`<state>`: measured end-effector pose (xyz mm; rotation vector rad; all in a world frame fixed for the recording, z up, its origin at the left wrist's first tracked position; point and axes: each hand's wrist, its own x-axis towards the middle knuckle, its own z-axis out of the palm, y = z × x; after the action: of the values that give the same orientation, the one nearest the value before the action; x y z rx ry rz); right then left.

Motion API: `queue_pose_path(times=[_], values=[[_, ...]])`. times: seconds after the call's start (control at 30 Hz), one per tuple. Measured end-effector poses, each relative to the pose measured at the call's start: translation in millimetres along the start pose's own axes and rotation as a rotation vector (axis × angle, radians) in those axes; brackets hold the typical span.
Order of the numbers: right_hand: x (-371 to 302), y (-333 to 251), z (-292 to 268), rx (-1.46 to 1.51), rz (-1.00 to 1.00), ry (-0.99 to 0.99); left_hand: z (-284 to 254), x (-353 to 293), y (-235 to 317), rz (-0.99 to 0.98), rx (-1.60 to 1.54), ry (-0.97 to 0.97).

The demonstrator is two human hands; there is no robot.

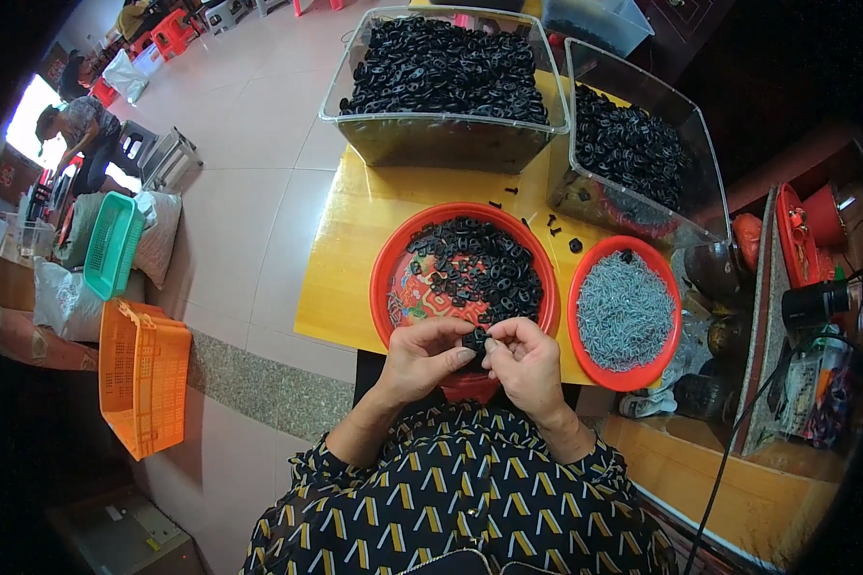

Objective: The person assembles small plastic clips by hand, taking components from a tray and containers on the table and snapping them together.

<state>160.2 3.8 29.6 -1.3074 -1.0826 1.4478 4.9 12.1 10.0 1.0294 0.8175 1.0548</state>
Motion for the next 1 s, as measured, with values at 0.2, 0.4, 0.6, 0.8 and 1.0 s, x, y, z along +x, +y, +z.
queue_pose_path(times=[0.2,0.4,0.6,0.8,1.0], values=[[0.2,-0.9,0.4,0.014,0.027,-0.03,0.0,-0.6,-4.7,-0.015,-0.059,-0.044],[0.9,-2.0,0.2,0.032,0.048,-0.058,1.6,-0.9,-4.7,-0.022,-0.089,-0.035],[5.8,2.7,-6.4,0.206,0.096,-0.15,0.2,-1.6,-3.6,-0.019,-0.071,-0.048],[15.4,11.8,-19.8,0.531,0.226,-0.373,1.6,-3.6,-5.3,0.03,-0.078,-0.053],[16.4,20.9,-21.8,0.667,0.253,-0.481,3.2,-5.0,-4.8,0.045,0.024,-0.076]])
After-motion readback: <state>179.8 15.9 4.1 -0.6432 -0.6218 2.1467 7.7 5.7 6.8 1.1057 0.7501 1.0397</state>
